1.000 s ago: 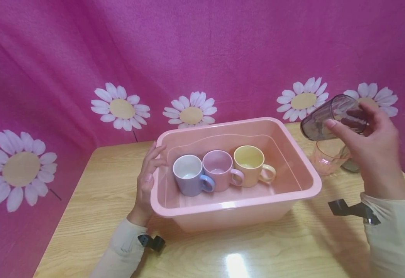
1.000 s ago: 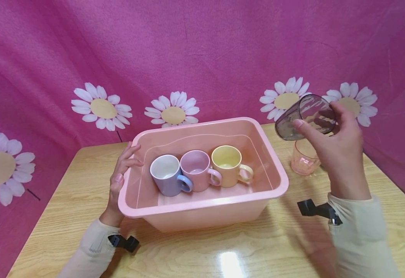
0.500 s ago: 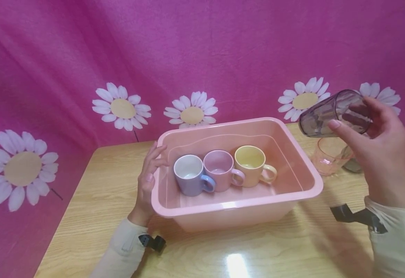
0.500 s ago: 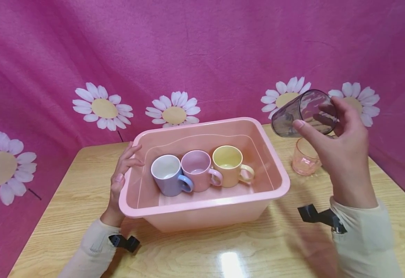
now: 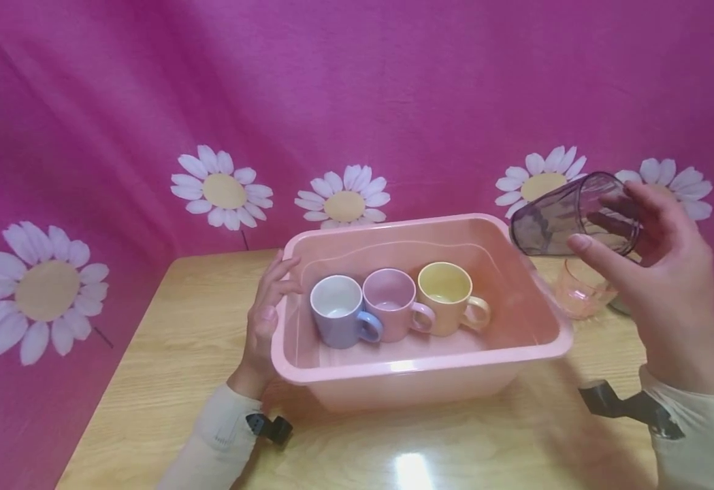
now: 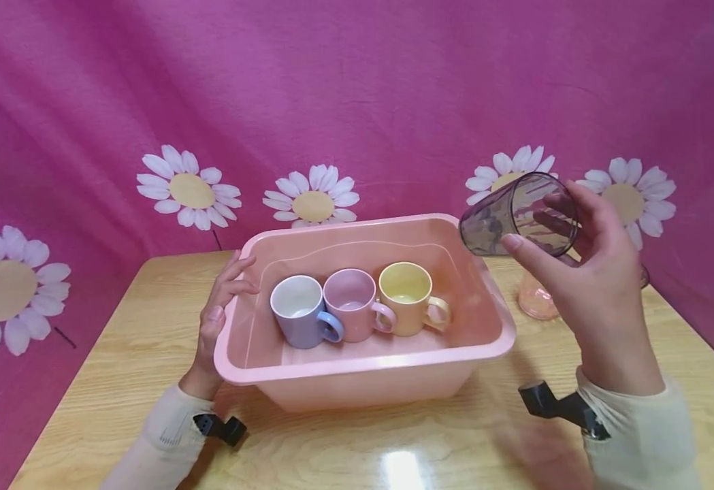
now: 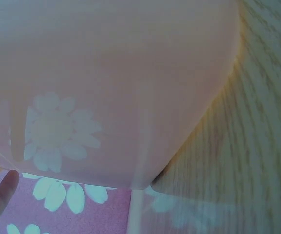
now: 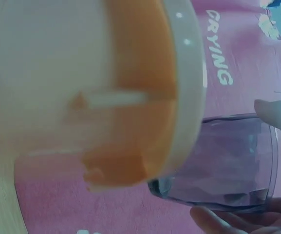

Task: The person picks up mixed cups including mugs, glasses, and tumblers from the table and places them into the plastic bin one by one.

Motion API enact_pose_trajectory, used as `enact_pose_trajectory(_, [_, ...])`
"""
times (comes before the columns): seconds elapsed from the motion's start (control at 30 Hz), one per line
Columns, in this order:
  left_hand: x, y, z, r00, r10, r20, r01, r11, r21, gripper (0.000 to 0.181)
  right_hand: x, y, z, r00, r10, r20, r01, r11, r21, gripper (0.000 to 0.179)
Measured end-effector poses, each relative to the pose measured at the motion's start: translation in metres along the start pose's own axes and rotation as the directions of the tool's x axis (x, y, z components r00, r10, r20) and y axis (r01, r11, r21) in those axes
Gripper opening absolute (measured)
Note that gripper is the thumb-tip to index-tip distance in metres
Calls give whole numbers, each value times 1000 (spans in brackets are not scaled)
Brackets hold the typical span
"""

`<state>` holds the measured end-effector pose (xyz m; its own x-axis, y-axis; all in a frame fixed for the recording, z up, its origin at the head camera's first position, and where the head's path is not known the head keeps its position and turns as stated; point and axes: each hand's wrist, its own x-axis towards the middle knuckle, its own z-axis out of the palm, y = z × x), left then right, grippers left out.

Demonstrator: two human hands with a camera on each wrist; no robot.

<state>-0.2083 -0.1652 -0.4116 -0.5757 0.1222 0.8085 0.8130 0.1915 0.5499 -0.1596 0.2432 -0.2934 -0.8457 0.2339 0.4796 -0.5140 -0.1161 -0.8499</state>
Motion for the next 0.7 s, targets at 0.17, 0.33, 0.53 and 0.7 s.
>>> enact_pose_trajectory(0.17, [-1, -1, -1, 1000, 1, 1, -1, 1000, 11, 47, -4, 1, 10, 998, -37, 48, 36, 999, 27, 75])
enact_pose_trajectory(0.33, [0, -2, -1, 1000, -2, 10, 1, 1000, 31, 48, -9, 1, 17, 996, -41, 85, 38, 999, 38, 75])
enact_pose_trajectory(0.53, [1, -2, -1, 1000, -4, 15, 3, 999, 55, 51, -13, 5, 25, 991, -16, 132, 16, 1000, 0, 78])
enact_pose_trajectory(0.7, [0, -3, -1, 1000, -5, 12, 4, 999, 50, 55, -16, 7, 32, 986, -1, 165, 5, 1000, -27, 81])
